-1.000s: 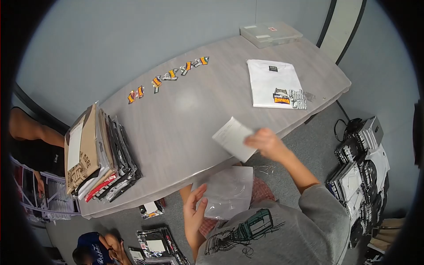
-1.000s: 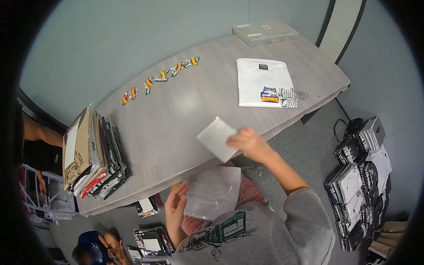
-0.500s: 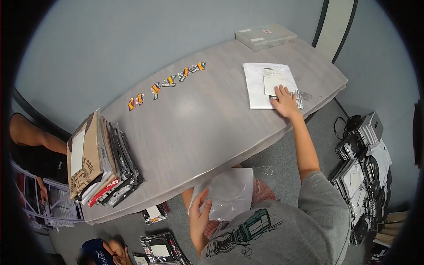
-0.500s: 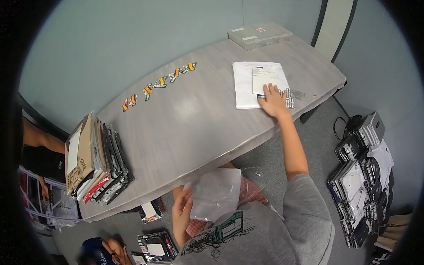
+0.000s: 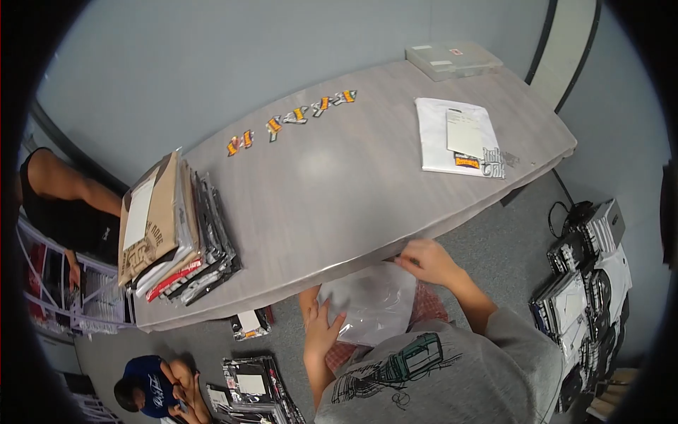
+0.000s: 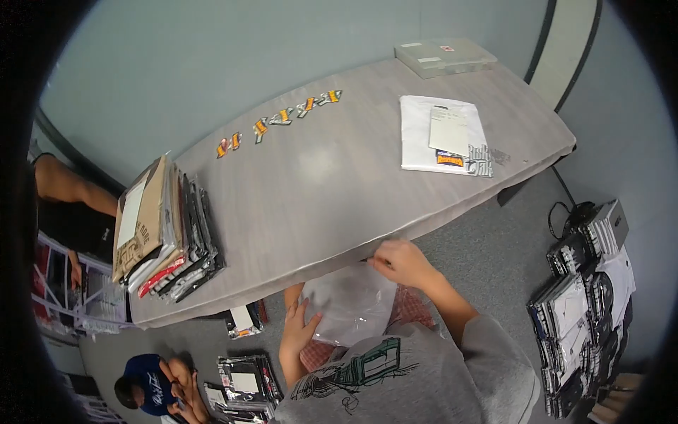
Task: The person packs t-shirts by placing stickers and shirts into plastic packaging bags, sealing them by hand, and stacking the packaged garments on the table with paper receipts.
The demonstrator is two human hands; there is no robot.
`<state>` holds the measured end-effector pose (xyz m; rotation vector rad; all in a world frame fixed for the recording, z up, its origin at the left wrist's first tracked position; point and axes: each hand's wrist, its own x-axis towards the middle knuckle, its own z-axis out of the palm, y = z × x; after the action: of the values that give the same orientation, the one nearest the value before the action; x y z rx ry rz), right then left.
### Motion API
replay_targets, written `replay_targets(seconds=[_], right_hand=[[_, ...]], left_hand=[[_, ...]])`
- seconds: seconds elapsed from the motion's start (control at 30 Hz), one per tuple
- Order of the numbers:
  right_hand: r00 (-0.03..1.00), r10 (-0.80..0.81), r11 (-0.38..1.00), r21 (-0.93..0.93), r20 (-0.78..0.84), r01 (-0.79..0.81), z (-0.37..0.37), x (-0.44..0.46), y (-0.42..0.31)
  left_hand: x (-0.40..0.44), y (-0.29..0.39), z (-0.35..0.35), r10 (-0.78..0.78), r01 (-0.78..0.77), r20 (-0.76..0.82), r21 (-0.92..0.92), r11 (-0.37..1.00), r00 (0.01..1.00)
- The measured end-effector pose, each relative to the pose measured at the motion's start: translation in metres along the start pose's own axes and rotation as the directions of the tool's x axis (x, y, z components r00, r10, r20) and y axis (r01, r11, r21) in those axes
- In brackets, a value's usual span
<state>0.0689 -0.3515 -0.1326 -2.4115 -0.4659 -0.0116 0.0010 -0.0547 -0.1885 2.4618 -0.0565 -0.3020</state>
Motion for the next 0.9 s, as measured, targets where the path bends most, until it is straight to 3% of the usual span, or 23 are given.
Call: replay_targets(seconds=[0.07, 0.1, 0.17, 0.2, 0.27, 0.3, 0.33, 0.4, 0.47, 0.53, 0.6, 0.63, 0.7, 0.77, 0.8, 0.87, 0.9], right_hand=[[0.956, 0.088, 0.994, 0.036, 0.279, -0.102, 0.007, -0.009, -0.006], [0.953, 0.06, 0.996, 0.04, 0.296, -0.075, 0.016, -0.017, -0.001], [0.989, 0.086, 0.918, -0.395, 0.123, -0.031, 0.036, -0.03, 0.027], [0.989, 0.067, 0.921, -0.39, 0.132, -0.011, 0.04, -0.029, 0.038], [0.876, 0.419, 0.889, -0.305, 0.239, -0.342, 0.044, -0.035, 0.054], [0.848, 0.466, 0.875, -0.275, 0.252, -0.399, 0.049, -0.036, 0.063], [0.843, 0.477, 0.87, -0.271, 0.248, -0.412, 0.052, -0.034, 0.067], [0.764, 0.402, 0.868, 0.056, 0.505, -0.494, 0.053, -0.028, 0.075], [0.778, 0.396, 0.868, 0.077, 0.487, -0.491, 0.051, -0.027, 0.074], [0.782, 0.376, 0.73, 0.361, 0.497, -0.58, 0.033, -0.025, 0.049], [0.777, 0.333, 0.746, 0.354, 0.534, -0.564, 0.007, -0.022, 0.012], [0.785, 0.31, 0.759, 0.358, 0.536, -0.544, -0.005, -0.022, -0.004], [0.844, 0.264, 0.897, 0.202, 0.468, -0.393, -0.033, -0.024, -0.029], [0.9, 0.226, 0.945, 0.142, 0.373, -0.296, -0.063, -0.03, -0.065], [0.94, 0.152, 0.961, 0.177, 0.305, -0.213, -0.067, -0.034, -0.07], [0.948, 0.158, 0.974, 0.115, 0.277, -0.196, -0.074, -0.035, -0.067], [0.95, 0.15, 0.971, 0.139, 0.275, -0.194, -0.076, -0.031, -0.084]], left_hand=[[0.002, -0.008, 0.012, -0.07, 0.067, -0.061, -0.046, 0.997, 0.996], [0.001, -0.014, 0.022, -0.093, 0.089, -0.083, -0.051, 0.995, 0.992], [-0.001, -0.024, 0.038, -0.237, 0.243, -0.237, -0.002, 0.97, 0.942], [-0.005, -0.026, 0.037, -0.25, 0.257, -0.252, -0.005, 0.966, 0.935], [-0.011, -0.028, 0.035, -0.312, 0.324, -0.141, 0.066, 0.944, 0.94], [-0.013, -0.029, 0.032, -0.303, 0.314, -0.133, 0.073, 0.947, 0.944], [-0.018, -0.033, 0.028, -0.319, 0.335, -0.165, 0.077, 0.939, 0.933], [-0.025, -0.046, 0.019, -0.332, 0.351, -0.191, 0.077, 0.933, 0.924], [-0.028, -0.069, 0.008, -0.371, 0.364, 0.016, -0.237, 0.901, 0.928], [-0.037, -0.084, 0.011, -0.39, 0.362, -0.052, -0.276, 0.89, 0.919], [-0.046, -0.075, 0.0, -0.276, 0.251, 0.063, -0.64, 0.727, 0.959], [-0.049, -0.071, -0.003, -0.231, 0.185, 0.009, -0.632, 0.752, 0.973], [-0.063, -0.034, -0.033, -0.169, 0.128, 0.024, -0.757, 0.641, 0.985], [-0.079, -0.004, -0.066, -0.067, 0.031, -0.025, -0.685, 0.728, 0.997], [-0.084, 0.013, -0.077, 0.023, -0.105, -0.119, -0.751, 0.652, 0.993], [-0.081, 0.026, -0.086, 0.143, -0.293, -0.288, -0.588, 0.754, 0.947], [-0.082, 0.039, -0.099, 0.096, -0.213, -0.249, -0.497, 0.842, 0.964]])
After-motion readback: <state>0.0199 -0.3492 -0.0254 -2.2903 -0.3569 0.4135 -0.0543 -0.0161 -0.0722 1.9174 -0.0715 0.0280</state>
